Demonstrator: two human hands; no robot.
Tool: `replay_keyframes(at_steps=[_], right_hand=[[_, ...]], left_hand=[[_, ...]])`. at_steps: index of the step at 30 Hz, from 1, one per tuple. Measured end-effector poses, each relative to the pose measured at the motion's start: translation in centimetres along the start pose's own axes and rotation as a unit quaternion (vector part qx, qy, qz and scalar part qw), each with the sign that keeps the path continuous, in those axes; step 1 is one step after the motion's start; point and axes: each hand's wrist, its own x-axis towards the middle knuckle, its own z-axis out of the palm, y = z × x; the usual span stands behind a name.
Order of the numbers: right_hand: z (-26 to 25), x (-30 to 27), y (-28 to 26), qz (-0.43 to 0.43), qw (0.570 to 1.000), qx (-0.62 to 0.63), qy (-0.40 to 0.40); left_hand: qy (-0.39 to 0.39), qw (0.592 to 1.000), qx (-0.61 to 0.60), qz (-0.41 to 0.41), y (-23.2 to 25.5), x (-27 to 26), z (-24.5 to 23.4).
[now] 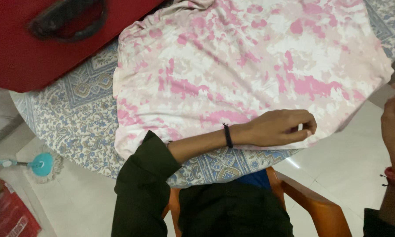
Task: The person folds a tie-dye shirt by hand and places it into a red suitcase containing other folded shirts.
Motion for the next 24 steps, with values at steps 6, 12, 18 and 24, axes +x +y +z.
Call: replay_keyframes(at_steps=[6, 12, 18, 24], right_hand=[[-3.1, 2.0, -13.5, -0.182, 0.983, 0.031, -0.02], [-1.2, 0.9, -26.9, -0.308, 0.918, 0.204, -0.144], [1.1, -0.7, -34.9, -0.429, 0.854, 0.204, -0.215], [4.1, -0.5, -38.0, -0.477, 0.84, 0.133, -0.221]], left_hand=[[0.115, 0.963, 0.241, -0.016, 1.8, -7.0, -6.7], [0.362, 0.777, 0.49, -0.161, 6.7, -21.9, -13.9], [0.48, 0.644, 0.454, -0.386, 10.2, -33.1, -11.5], [0.451, 0.699, 0.422, -0.361, 8.8, -34.5, -8.6]])
